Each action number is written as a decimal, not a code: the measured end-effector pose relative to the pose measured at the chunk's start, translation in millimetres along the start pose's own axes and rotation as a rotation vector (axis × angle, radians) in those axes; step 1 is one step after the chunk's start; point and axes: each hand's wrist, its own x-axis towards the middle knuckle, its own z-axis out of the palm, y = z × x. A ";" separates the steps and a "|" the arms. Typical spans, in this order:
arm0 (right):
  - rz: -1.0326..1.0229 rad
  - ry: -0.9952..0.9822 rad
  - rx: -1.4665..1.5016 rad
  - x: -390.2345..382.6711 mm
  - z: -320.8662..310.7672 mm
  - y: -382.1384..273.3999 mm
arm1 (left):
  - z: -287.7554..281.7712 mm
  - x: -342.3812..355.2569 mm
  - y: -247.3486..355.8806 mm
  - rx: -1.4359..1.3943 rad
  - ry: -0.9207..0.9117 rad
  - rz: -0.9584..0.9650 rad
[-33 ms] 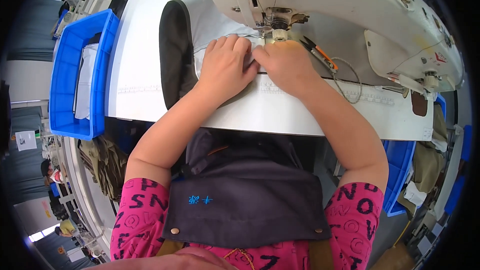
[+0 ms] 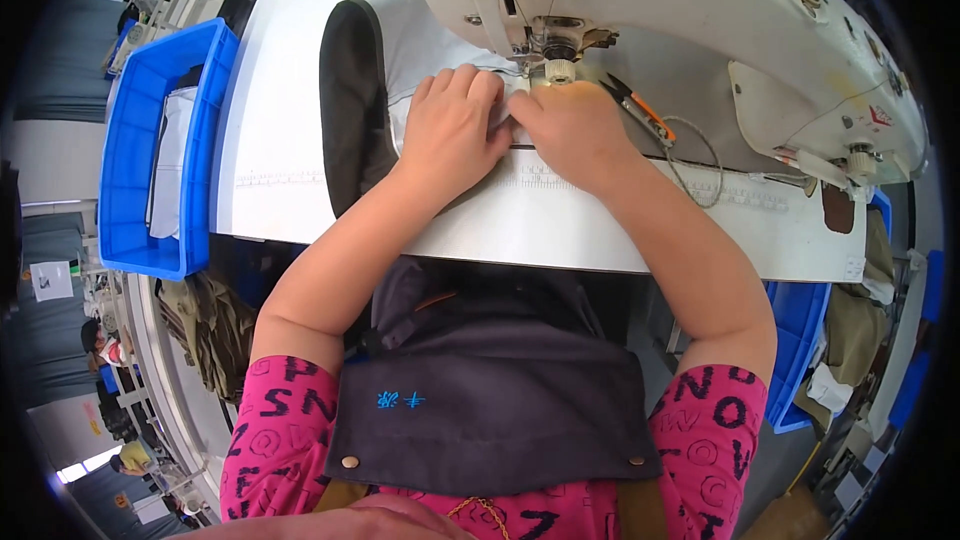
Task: Sewing fabric and leather components together using an industrial sewing machine to assemble an item.
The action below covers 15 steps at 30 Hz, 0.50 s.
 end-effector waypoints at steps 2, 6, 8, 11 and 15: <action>0.049 0.007 0.013 -0.7 2.1 1.2 | 3.4 2.9 -3.5 0.030 0.024 0.001; 0.025 -0.040 0.031 -3.3 1.1 -2.4 | 6.1 -4.8 -15.3 0.010 0.019 0.158; 0.046 -0.082 0.025 -5.8 -2.3 -4.5 | 3.9 -10.5 -16.5 -0.064 -0.008 0.206; 0.034 -0.032 -0.025 -6.5 -12.6 -5.0 | -3.7 -17.7 -12.1 -0.095 -0.095 0.171; 0.026 -0.051 0.014 -7.7 -18.7 -7.0 | -2.9 -22.0 -13.2 -0.068 -0.087 0.187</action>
